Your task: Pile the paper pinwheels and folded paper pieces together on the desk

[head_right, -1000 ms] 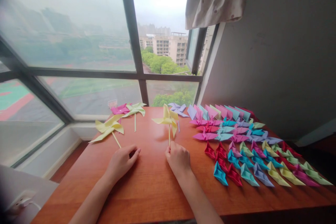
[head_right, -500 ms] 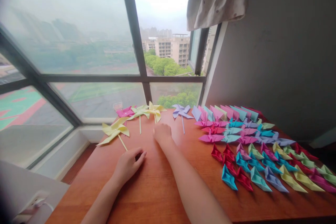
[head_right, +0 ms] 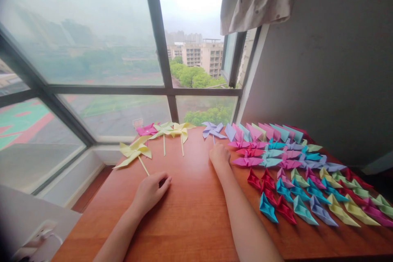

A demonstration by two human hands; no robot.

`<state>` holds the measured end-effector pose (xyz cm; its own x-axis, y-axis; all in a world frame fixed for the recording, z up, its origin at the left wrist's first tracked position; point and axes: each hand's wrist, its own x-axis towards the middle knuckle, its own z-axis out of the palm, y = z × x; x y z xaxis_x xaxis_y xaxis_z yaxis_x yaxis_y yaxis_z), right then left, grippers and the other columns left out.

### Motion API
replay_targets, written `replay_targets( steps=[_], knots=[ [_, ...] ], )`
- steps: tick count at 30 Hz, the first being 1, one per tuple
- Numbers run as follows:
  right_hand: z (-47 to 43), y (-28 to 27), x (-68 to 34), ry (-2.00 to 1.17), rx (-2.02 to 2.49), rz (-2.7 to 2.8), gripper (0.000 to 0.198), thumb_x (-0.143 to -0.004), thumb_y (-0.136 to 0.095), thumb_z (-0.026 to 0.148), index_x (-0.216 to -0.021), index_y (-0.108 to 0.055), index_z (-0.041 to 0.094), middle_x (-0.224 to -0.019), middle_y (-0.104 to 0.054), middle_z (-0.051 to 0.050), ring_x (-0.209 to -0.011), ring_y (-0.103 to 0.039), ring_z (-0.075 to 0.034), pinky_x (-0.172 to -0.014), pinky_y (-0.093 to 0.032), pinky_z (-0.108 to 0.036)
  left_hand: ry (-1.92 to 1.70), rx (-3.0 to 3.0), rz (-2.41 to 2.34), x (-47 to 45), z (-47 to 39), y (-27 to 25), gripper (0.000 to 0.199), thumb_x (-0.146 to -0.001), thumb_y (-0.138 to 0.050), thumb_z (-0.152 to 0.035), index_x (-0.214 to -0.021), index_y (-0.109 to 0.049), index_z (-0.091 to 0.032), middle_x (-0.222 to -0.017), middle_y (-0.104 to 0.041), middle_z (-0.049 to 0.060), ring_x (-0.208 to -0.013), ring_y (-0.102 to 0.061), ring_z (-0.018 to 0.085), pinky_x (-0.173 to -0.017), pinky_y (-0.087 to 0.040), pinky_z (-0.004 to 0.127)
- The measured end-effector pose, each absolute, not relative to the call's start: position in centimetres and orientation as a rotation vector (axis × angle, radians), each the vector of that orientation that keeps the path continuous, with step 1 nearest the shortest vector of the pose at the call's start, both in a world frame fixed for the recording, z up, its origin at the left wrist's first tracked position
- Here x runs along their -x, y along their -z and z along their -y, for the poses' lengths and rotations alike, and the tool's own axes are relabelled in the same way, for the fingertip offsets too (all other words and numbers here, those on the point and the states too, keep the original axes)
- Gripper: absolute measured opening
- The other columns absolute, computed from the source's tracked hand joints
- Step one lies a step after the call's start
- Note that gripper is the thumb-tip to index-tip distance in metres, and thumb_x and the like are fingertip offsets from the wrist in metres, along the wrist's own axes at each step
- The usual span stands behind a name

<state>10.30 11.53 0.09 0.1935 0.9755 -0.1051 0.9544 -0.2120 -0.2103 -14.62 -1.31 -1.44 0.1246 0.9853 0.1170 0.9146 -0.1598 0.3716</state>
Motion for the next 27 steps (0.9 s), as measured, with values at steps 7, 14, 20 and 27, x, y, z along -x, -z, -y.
replay_targets(
  steps=[7, 14, 20, 27],
  knots=[
    [-9.1, 0.3, -9.6, -0.286, 2.282, 1.938, 0.026, -0.091, -0.046, 0.02, -0.109, -0.063, 0.01, -0.104, -0.069, -0.02, -0.097, -0.068, -0.027, -0.079, -0.049, -0.032, -0.504, -2.204, -1.886, 14.7, 1.2, 1.3, 0.028, -0.094, -0.043, -0.033, -0.072, -0.055, -0.021, -0.075, -0.067, 0.003, -0.069, -0.061, 0.018, -0.062, -0.037, 0.025],
    [-4.3, 1.4, -5.6, -0.191, 1.782, 2.191, 0.014, -0.091, -0.049, 0.022, -0.098, -0.061, 0.018, -0.094, -0.07, -0.008, -0.083, -0.068, -0.019, -0.067, -0.044, -0.024, -0.575, -2.286, -1.815, 13.5, 3.4, 1.5, 0.029, -0.095, -0.042, -0.03, -0.07, -0.053, -0.02, -0.071, -0.064, 0.003, -0.065, -0.058, 0.017, -0.061, -0.038, 0.026],
    [-2.7, 1.1, -0.6, -0.182, 1.246, 2.489, 0.011, -0.091, -0.051, 0.022, -0.095, -0.061, 0.019, -0.091, -0.069, -0.006, -0.081, -0.065, -0.017, -0.063, -0.041, -0.024, -0.54, -2.544, -1.616, 11.5, 7.7, 2.1, 0.023, -0.094, -0.044, -0.021, -0.072, -0.052, -0.021, -0.071, -0.063, 0.002, -0.063, -0.06, 0.017, -0.059, -0.04, 0.027],
    [-2.2, 1.4, 0.9, -0.254, 1.011, 2.615, 0.018, -0.092, -0.055, 0.035, -0.1, -0.06, 0.02, -0.097, -0.068, -0.005, -0.087, -0.064, -0.019, -0.068, -0.043, -0.025, -0.593, -2.507, -1.647, 11.3, 9.5, 2.2, 0.022, -0.094, -0.047, -0.021, -0.072, -0.051, -0.021, -0.069, -0.062, 0.001, -0.062, -0.06, 0.017, -0.058, -0.04, 0.027]
  ],
)
